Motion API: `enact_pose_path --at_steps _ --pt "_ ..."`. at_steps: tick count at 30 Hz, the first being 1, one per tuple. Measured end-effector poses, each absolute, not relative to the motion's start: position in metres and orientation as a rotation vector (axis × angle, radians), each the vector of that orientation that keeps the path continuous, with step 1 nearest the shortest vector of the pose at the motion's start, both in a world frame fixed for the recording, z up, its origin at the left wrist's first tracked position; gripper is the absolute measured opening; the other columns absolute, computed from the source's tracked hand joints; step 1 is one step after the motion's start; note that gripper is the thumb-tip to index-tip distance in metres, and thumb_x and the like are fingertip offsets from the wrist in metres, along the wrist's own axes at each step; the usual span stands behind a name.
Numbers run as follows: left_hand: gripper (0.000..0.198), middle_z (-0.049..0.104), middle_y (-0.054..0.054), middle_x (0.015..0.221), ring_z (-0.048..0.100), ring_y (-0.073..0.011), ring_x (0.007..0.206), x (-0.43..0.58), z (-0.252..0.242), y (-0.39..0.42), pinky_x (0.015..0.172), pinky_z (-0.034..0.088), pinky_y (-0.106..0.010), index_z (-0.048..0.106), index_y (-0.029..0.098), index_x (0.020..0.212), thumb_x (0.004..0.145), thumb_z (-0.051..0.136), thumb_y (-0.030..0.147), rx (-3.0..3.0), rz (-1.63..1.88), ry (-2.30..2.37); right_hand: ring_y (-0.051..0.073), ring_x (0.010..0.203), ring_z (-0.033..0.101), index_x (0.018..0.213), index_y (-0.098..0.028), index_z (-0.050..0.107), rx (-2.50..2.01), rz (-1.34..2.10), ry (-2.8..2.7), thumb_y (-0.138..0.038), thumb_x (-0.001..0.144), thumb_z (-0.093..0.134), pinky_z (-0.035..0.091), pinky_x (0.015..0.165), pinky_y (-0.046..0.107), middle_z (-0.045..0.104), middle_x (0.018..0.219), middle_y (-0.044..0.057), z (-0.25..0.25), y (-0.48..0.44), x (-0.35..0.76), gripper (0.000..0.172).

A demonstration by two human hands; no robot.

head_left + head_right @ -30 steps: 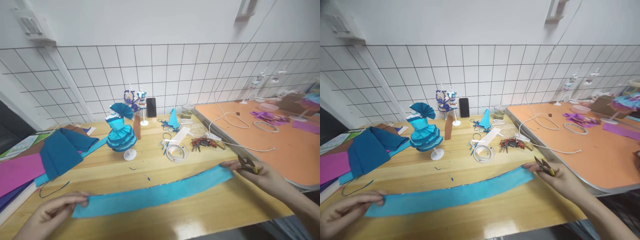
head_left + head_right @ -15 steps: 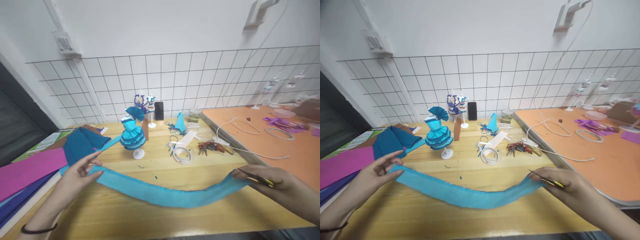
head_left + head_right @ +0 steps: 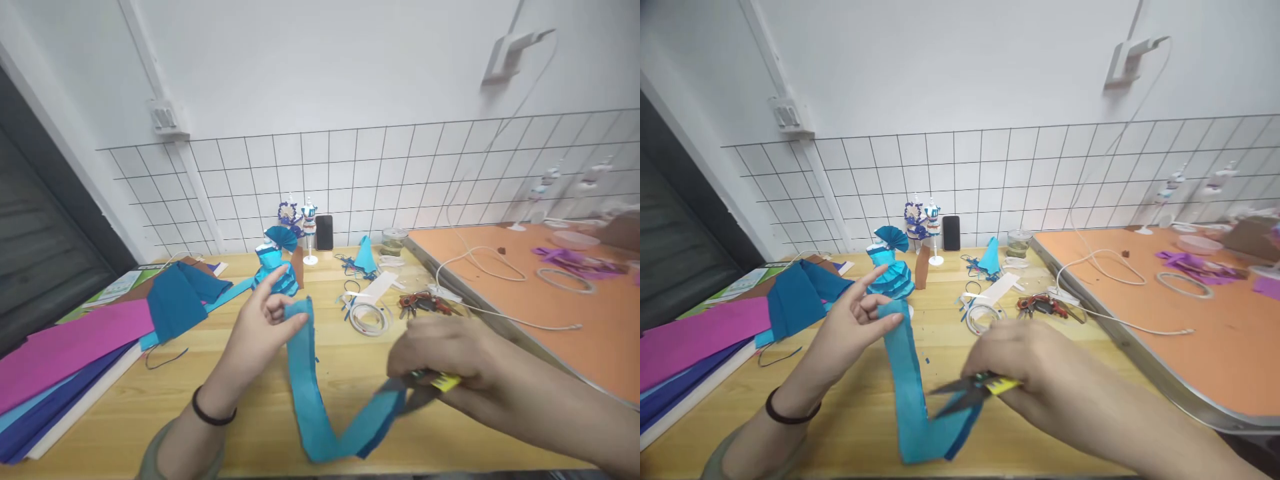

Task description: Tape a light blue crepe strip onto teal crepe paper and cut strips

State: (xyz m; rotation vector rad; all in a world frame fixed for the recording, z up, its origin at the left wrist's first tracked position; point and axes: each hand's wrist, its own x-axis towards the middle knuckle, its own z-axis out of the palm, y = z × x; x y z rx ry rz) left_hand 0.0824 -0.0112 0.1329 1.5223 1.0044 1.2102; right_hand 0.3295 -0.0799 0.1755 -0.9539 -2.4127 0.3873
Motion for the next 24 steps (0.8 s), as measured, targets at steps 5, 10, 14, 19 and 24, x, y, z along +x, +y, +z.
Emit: enact_pose_path --at_steps 5,10,14,19,24 --pt "0.073 0.047 0.007 0.060 0.050 -0.0077 0.056 0.128 0.135 -0.016 0.052 0.038 -0.022 0.035 0.023 0.132 0.067 0.069 0.019 1.526 1.162 0.926 0.013 0.078 0.064 0.093 -0.026 0.063 -1.041 0.393 -2.384 -0.015 0.080 0.055 0.048 0.069 0.024 0.070 0.088 -0.005 0.186 -0.061 0.312 0.019" --pt "0.076 0.062 0.001 0.075 0.060 -0.0128 0.069 0.145 0.137 -0.016 0.057 0.042 -0.024 0.035 0.023 0.132 0.065 0.070 0.016 1.461 1.098 0.890 0.015 0.084 0.063 0.100 -0.024 0.061 -1.090 0.345 -2.334 -0.017 0.079 0.057 0.047 0.070 0.024 0.068 0.092 -0.003 0.190 -0.044 0.312 0.022" --pt "0.070 0.064 0.001 0.073 0.063 -0.0143 0.073 0.147 0.143 -0.019 0.062 0.047 -0.023 0.037 0.022 0.131 0.068 0.066 0.011 1.440 1.091 0.833 0.014 0.076 0.061 0.103 -0.025 0.060 -1.179 0.267 -2.388 -0.017 0.081 0.057 0.044 0.063 0.023 0.068 0.089 -0.003 0.196 -0.045 0.312 0.024" --pt "0.066 0.056 0.006 0.057 0.059 -0.0103 0.060 0.148 0.151 -0.025 0.058 0.047 -0.019 0.038 0.021 0.131 0.070 0.056 0.004 1.519 1.094 0.811 0.016 0.075 0.058 0.103 -0.027 0.060 -1.166 0.038 -2.463 -0.016 0.081 0.058 0.041 0.064 0.027 0.064 0.081 0.000 0.202 -0.048 0.314 0.025" --pt "0.066 0.058 0.006 0.061 0.057 -0.0099 0.060 0.152 0.153 -0.027 0.059 0.047 -0.020 0.041 0.022 0.129 0.068 0.057 0.003 1.528 1.118 0.788 0.018 0.076 0.057 0.108 -0.030 0.059 -1.167 -0.132 -2.470 -0.022 0.082 0.059 0.040 0.064 0.028 0.061 0.085 0.001 0.202 -0.045 0.321 0.026"
